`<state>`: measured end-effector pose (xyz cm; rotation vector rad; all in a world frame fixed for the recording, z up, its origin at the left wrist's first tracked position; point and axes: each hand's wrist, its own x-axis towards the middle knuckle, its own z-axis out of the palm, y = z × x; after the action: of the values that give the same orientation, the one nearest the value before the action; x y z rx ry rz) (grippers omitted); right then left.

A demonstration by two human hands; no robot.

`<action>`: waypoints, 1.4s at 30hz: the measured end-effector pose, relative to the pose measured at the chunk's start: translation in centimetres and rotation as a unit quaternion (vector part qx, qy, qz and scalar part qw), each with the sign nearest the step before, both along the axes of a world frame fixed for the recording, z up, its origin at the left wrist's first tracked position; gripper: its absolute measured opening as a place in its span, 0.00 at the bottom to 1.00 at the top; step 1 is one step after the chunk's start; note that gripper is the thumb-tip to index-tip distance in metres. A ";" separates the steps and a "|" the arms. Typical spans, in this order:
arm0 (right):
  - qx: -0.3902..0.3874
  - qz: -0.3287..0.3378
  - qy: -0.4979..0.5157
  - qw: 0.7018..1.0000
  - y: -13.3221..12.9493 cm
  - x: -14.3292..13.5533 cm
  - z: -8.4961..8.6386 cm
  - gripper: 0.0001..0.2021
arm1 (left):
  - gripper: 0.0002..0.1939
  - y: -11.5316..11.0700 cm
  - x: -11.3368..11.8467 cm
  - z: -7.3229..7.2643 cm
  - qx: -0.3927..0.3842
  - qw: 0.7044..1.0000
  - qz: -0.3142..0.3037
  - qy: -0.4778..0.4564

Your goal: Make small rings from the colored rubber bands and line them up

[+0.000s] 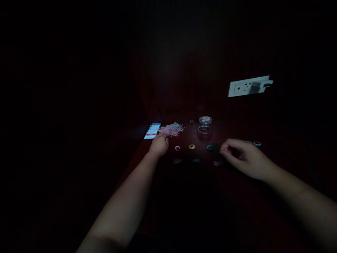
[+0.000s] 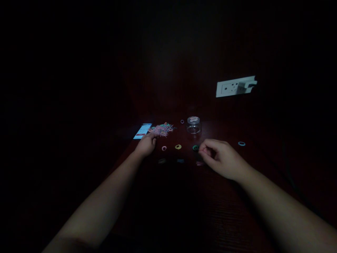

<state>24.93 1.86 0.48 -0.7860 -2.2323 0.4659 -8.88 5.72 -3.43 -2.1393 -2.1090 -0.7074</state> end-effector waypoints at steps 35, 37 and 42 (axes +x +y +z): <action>-0.003 -0.001 -0.018 1.000 -0.2 -0.4 0.0 0.06 | 0.08 -2.1 3.3 1.4 0.106 0.964 -0.088 -0.229; -0.004 0.001 -0.025 1.000 -0.3 -0.6 0.1 0.06 | 0.07 -3.5 5.0 1.8 0.109 0.962 -0.139 -0.210; -0.027 0.012 -0.034 0.999 -0.6 -1.2 0.1 0.07 | 0.04 -6.6 8.6 2.8 0.126 0.931 -0.277 -0.203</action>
<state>23.76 1.21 0.59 -0.8146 -2.3038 0.5196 -0.29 -0.84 -0.63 -2.6127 -1.4029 -1.4922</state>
